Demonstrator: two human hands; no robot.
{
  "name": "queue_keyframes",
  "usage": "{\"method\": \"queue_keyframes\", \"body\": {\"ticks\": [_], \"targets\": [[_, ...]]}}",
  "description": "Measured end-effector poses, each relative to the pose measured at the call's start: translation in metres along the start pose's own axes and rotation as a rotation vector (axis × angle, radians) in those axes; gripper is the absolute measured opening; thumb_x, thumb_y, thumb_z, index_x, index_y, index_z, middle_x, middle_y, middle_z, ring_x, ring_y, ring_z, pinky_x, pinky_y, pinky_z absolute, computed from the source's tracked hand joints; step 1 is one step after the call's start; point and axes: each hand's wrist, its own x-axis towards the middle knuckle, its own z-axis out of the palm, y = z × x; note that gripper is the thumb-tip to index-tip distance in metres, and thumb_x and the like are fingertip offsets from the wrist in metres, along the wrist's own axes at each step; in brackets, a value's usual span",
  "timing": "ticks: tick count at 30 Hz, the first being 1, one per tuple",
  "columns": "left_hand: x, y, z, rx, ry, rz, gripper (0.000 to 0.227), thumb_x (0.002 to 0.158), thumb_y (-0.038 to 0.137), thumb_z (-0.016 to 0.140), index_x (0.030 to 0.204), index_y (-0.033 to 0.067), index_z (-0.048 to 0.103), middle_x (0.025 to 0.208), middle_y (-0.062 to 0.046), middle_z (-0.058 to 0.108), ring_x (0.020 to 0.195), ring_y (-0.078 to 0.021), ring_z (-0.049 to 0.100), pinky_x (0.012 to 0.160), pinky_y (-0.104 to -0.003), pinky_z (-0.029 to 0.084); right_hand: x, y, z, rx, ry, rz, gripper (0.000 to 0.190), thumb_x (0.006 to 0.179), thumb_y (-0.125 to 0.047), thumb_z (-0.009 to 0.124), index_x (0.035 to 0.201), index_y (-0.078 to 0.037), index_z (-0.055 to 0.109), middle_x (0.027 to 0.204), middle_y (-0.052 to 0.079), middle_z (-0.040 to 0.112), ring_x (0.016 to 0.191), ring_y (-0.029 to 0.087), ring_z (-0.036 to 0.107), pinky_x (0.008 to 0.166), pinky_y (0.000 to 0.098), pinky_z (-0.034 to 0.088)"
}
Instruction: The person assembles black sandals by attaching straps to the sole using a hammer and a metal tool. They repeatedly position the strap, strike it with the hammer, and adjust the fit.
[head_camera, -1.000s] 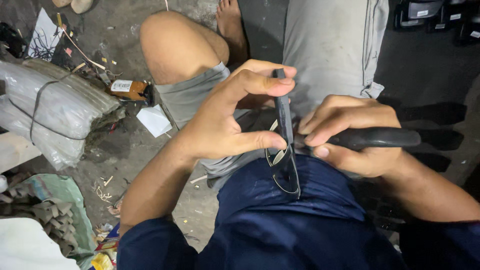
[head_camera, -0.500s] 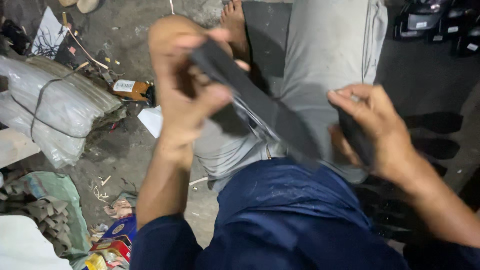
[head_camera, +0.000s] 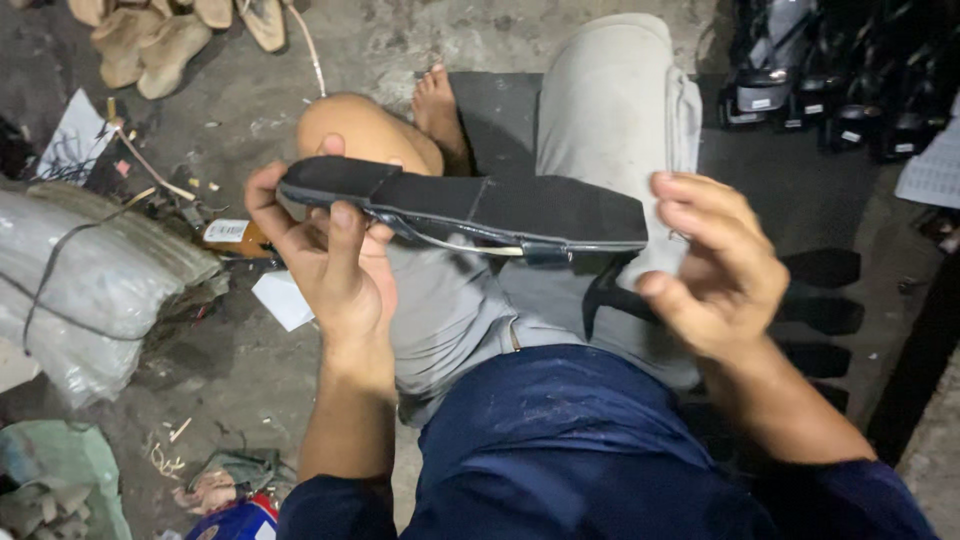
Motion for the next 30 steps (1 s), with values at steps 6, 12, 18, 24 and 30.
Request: {"method": "queue_keyframes", "body": {"ticks": [6, 12, 18, 24, 30], "targets": [[-0.013, -0.006, 0.009, -0.062, 0.010, 0.015, 0.065, 0.102, 0.014, 0.082, 0.144, 0.0187, 0.033, 0.150, -0.020, 0.053, 0.118, -0.0304, 0.067, 0.090, -0.038, 0.061, 0.016, -0.002, 0.022, 0.141, -0.071, -0.038, 0.036, 0.092, -0.019, 0.081, 0.117, 0.002, 0.067, 0.121, 0.019, 0.069, 0.124, 0.030, 0.063, 0.111, 0.0406, 0.048], [-0.021, -0.006, 0.016, -0.041, -0.005, 0.068, 0.066, 0.102, 0.008, 0.079, 0.146, 0.0182, 0.030, 0.152, -0.019, 0.048, 0.127, -0.0334, 0.064, 0.108, -0.054, 0.057, 0.012, 0.011, 0.024, 0.148, -0.015, 0.020, 0.018, 0.096, -0.014, 0.078, 0.103, 0.001, 0.070, 0.106, 0.016, 0.074, 0.107, 0.025, 0.069, 0.102, 0.0360, 0.051], [-0.024, -0.010, 0.018, -0.032, -0.007, 0.028, 0.066, 0.102, 0.008, 0.077, 0.147, 0.0192, 0.030, 0.152, -0.020, 0.049, 0.128, -0.0388, 0.063, 0.104, -0.051, 0.057, 0.011, 0.020, 0.023, 0.131, 0.046, -0.023, 0.021, 0.096, -0.021, 0.080, 0.101, -0.003, 0.070, 0.099, 0.013, 0.074, 0.106, 0.022, 0.068, 0.102, 0.0354, 0.048], [-0.016, -0.012, 0.014, -0.106, 0.031, -0.131, 0.064, 0.102, 0.014, 0.074, 0.149, 0.0229, 0.031, 0.157, -0.015, 0.047, 0.133, -0.0406, 0.061, 0.104, -0.053, 0.057, 0.012, 0.020, 0.009, 0.150, -0.011, -0.023, 0.038, 0.090, -0.032, 0.086, 0.106, -0.002, 0.069, 0.107, 0.012, 0.073, 0.111, 0.024, 0.068, 0.120, 0.0440, 0.044], [-0.019, -0.020, 0.017, -0.144, -0.002, -0.179, 0.063, 0.104, 0.016, 0.071, 0.151, 0.0267, 0.030, 0.156, -0.017, 0.049, 0.130, -0.0408, 0.062, 0.111, -0.055, 0.055, 0.007, 0.019, 0.006, 0.277, 0.009, -0.001, 0.030, 0.096, -0.028, 0.083, 0.107, -0.005, 0.068, 0.111, 0.011, 0.071, 0.112, 0.025, 0.066, 0.120, 0.0470, 0.044]]}}
